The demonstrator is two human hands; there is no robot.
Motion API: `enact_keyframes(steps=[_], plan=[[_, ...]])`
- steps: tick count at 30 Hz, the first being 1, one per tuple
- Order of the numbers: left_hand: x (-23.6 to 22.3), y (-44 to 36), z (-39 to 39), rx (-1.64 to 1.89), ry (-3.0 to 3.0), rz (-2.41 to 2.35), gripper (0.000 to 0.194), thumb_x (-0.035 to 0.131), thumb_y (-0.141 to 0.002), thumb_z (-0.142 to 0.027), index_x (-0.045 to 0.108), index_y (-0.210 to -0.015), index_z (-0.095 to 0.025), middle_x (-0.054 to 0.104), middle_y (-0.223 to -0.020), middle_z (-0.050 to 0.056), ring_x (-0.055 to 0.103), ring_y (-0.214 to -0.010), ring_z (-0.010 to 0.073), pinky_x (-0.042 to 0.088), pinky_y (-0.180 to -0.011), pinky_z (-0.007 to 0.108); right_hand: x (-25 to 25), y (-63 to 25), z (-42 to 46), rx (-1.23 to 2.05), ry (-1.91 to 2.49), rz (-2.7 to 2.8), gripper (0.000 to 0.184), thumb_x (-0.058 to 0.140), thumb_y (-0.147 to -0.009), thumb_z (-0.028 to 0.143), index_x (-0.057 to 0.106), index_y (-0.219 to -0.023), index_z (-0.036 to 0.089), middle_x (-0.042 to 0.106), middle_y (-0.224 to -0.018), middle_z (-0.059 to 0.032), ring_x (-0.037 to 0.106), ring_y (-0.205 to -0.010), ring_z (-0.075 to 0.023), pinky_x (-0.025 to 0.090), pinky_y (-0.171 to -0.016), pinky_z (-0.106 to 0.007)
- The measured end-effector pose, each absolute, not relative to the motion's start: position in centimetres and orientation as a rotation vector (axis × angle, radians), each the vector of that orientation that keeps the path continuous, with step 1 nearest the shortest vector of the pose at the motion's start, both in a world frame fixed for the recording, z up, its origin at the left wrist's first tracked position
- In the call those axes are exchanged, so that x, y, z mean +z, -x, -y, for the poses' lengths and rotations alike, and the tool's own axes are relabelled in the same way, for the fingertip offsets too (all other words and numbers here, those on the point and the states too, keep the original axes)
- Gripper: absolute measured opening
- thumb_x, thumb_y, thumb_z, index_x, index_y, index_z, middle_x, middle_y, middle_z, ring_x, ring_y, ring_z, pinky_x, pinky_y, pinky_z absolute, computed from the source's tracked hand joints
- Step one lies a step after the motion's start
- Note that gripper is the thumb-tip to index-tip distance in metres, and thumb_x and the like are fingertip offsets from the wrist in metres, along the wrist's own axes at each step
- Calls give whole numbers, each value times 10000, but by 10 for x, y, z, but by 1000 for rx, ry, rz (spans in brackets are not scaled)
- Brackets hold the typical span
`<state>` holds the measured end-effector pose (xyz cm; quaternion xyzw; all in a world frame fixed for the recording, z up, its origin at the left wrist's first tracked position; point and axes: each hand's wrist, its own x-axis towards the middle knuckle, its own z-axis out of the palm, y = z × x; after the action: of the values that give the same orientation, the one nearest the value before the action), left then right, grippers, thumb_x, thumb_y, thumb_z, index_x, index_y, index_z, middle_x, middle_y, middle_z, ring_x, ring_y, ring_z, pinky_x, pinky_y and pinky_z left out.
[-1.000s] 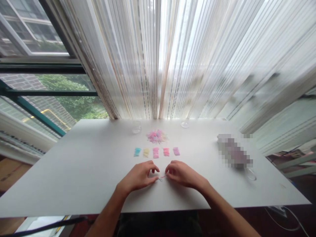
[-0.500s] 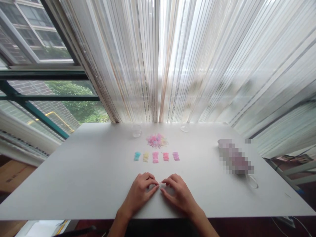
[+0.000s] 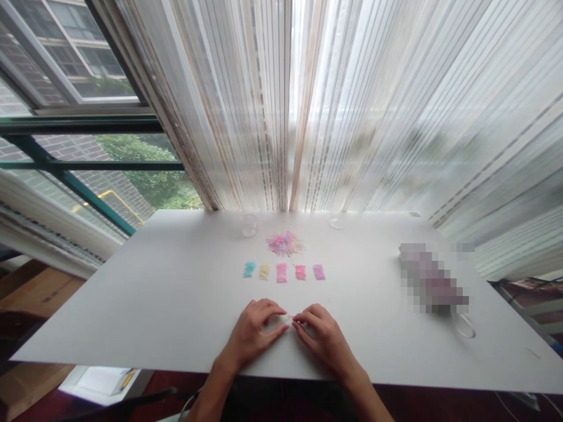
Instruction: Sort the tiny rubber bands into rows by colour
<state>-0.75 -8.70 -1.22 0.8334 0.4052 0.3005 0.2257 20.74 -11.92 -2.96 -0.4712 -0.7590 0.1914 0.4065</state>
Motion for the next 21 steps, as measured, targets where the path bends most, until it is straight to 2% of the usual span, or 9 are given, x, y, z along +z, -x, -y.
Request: enact_keyframes(steps=[2, 7, 13, 21], plan=[[-14, 8, 87, 886, -2308, -1107, 173, 738, -881, -221, 727, -1054, -232, 718, -978, 15, 636, -766, 152, 475, -775, 309, -30, -208, 119, 490, 1188, 1913, 125, 625, -932, 122, 698, -965, 217, 641, -865, -50, 627, -808, -202, 542, -725, -328], [-12, 7, 86, 1010, -2293, -1051, 83, 672, -937, -206, 742, -975, -227, 698, -907, 24, 646, -857, 170, 495, -785, 299, -30, -209, 118, 526, 1179, 1898, 113, 610, -962, 168, 708, -984, 220, 640, -851, -49, 629, -788, -193, 544, -713, -314], [-12, -1, 84, 999, -2287, -994, 88, 677, -935, -185, 724, -998, -226, 709, -916, 23, 642, -832, 168, 487, -772, 308, -24, -209, 117, 598, 1198, 1835, 125, 596, -977, 181, 711, -989, 230, 635, -831, -34, 643, -755, -167, 542, -692, -271], [-13, 2, 82, 1013, -2287, -970, 111, 663, -948, -186, 706, -1044, -221, 716, -913, 31, 653, -834, 168, 498, -762, 305, -24, -209, 116, 622, 1237, 1839, 134, 589, -981, 189, 715, -992, 235, 641, -832, -36, 646, -761, -172, 541, -699, -279]])
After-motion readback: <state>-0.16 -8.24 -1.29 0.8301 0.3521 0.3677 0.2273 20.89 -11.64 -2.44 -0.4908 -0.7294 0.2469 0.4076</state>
